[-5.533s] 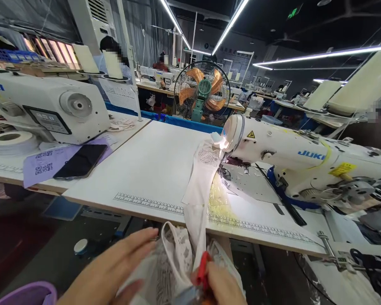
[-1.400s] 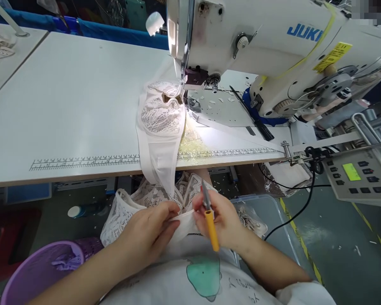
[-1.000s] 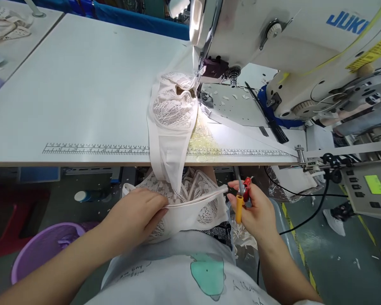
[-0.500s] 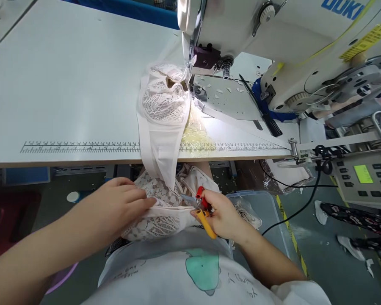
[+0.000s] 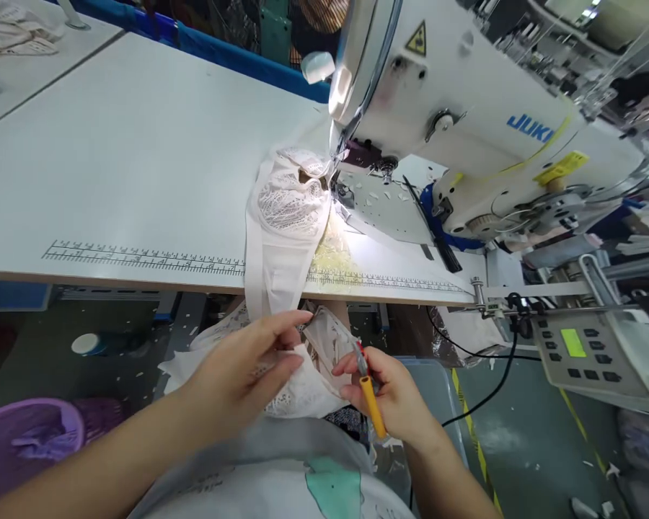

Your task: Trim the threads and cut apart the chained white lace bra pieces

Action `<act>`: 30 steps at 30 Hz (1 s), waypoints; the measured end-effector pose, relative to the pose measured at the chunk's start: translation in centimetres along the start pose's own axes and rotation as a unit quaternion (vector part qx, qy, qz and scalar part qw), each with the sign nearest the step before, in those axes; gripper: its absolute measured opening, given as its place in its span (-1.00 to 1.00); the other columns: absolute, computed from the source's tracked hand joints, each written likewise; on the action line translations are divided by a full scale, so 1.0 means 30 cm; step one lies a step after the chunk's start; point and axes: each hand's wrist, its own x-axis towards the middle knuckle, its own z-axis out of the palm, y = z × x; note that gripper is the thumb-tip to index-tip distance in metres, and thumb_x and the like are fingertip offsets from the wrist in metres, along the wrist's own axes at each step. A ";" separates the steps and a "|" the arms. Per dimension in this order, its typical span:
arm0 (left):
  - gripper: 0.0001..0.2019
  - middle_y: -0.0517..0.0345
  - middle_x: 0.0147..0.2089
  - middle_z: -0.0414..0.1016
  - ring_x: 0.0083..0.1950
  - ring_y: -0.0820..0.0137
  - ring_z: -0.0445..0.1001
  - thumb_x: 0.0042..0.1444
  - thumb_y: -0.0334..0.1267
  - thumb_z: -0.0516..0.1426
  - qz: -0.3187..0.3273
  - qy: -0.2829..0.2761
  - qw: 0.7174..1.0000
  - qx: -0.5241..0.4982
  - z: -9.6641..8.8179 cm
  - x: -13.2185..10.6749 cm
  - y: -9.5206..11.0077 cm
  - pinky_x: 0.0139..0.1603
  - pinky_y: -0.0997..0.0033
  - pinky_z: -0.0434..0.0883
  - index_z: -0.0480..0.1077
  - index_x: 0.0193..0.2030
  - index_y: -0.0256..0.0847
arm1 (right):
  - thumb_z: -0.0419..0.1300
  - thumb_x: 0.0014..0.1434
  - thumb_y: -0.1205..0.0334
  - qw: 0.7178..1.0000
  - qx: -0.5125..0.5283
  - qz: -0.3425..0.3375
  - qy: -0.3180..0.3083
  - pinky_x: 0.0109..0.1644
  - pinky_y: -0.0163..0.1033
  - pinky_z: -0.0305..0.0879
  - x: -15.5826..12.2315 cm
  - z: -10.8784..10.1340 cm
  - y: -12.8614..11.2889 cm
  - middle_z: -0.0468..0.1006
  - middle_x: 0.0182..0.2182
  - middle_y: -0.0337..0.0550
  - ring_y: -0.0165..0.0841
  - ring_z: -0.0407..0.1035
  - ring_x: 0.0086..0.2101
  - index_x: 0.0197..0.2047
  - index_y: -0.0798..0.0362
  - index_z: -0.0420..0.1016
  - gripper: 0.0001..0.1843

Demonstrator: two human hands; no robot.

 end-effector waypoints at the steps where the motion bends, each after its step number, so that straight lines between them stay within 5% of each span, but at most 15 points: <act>1: -0.61 0.23 -0.30 0.43 -0.34 0.49 0.45 0.17 -0.41 -0.01 0.038 0.000 0.999 0.015 0.022 0.009 0.004 -0.32 0.58 0.41 0.12 0.13 -0.06 | 0.23 0.03 0.21 0.999 0.023 -0.013 0.021 -0.40 -0.31 0.23 0.006 -0.004 -0.007 0.46 -0.39 -0.19 -0.39 0.27 -0.46 -0.32 0.03 0.38 -0.87; 5: -0.60 0.19 -0.28 0.47 -0.32 0.44 0.47 0.22 -0.40 -0.08 0.131 -0.005 0.989 0.070 0.086 0.035 0.020 -0.29 0.51 0.41 0.00 0.19 -0.09 | 0.25 0.01 0.30 0.988 0.117 -0.088 0.048 -0.33 -0.28 0.27 0.040 -0.012 -0.041 0.49 -0.32 -0.19 -0.39 0.32 -0.41 -0.30 -0.01 0.37 -0.85; 10: -0.64 0.18 -0.26 0.50 -0.34 0.40 0.49 0.23 -0.36 -0.09 0.134 0.004 0.988 0.079 0.121 0.039 0.022 -0.28 0.46 0.42 0.05 0.15 -0.08 | 0.21 0.03 0.29 0.990 0.101 -0.098 0.027 -0.33 -0.26 0.28 0.071 -0.014 -0.069 0.41 -0.43 -0.23 -0.39 0.30 -0.43 -0.36 0.01 0.35 -0.91; 14: -0.73 0.15 -0.27 0.48 -0.31 0.35 0.48 0.18 -0.31 -0.04 0.066 -0.012 0.997 0.043 0.120 0.039 0.014 -0.34 0.44 0.40 0.17 0.04 -0.13 | 0.19 0.02 0.32 0.987 0.073 -0.131 0.050 -0.38 -0.26 0.27 0.074 -0.002 -0.059 0.40 -0.46 -0.23 -0.38 0.30 -0.44 -0.36 -0.01 0.31 -0.88; 19: -0.83 0.18 -0.40 0.48 -0.41 0.39 0.43 0.12 -0.28 -0.02 -0.038 -0.098 0.994 0.008 0.102 0.048 0.017 -0.49 0.51 0.30 0.40 -0.28 -0.17 | 0.16 0.03 0.32 0.972 0.016 -0.200 0.122 -0.38 -0.23 0.32 0.069 0.029 -0.047 0.46 -0.47 -0.21 -0.36 0.37 -0.46 -0.42 -0.03 0.18 -0.83; 23: -0.74 0.22 -0.52 0.42 -0.50 0.43 0.38 0.17 -0.37 -0.08 0.089 -0.044 0.993 0.058 0.104 0.049 0.011 -0.49 0.50 0.25 0.42 -0.34 -0.19 | 0.13 0.03 0.35 0.957 -0.030 -0.247 0.147 -0.43 -0.23 0.34 0.069 0.039 -0.051 0.47 -0.50 -0.21 -0.36 0.39 -0.50 -0.43 -0.04 0.15 -0.82; 26: -0.74 0.24 -0.61 0.31 -0.58 0.43 0.26 0.19 -0.45 -0.11 0.218 0.030 0.964 0.153 0.112 0.049 -0.004 -0.52 0.44 0.17 0.38 -0.33 -0.23 | 0.14 0.04 0.38 0.962 -0.012 -0.240 0.131 -0.39 -0.24 0.35 0.068 0.033 -0.045 0.50 -0.46 -0.20 -0.36 0.41 -0.46 -0.43 -0.04 0.18 -0.82; 30: -0.75 0.25 -0.62 0.24 -0.57 0.42 0.22 0.17 -0.51 -0.11 0.269 0.051 0.933 0.233 0.114 0.049 -0.017 -0.49 0.39 0.16 0.36 -0.25 -0.24 | 0.18 0.05 0.35 0.975 0.020 -0.203 0.094 -0.31 -0.19 0.36 0.060 0.021 -0.031 0.54 -0.36 -0.14 -0.32 0.42 -0.37 -0.38 -0.03 0.20 -0.82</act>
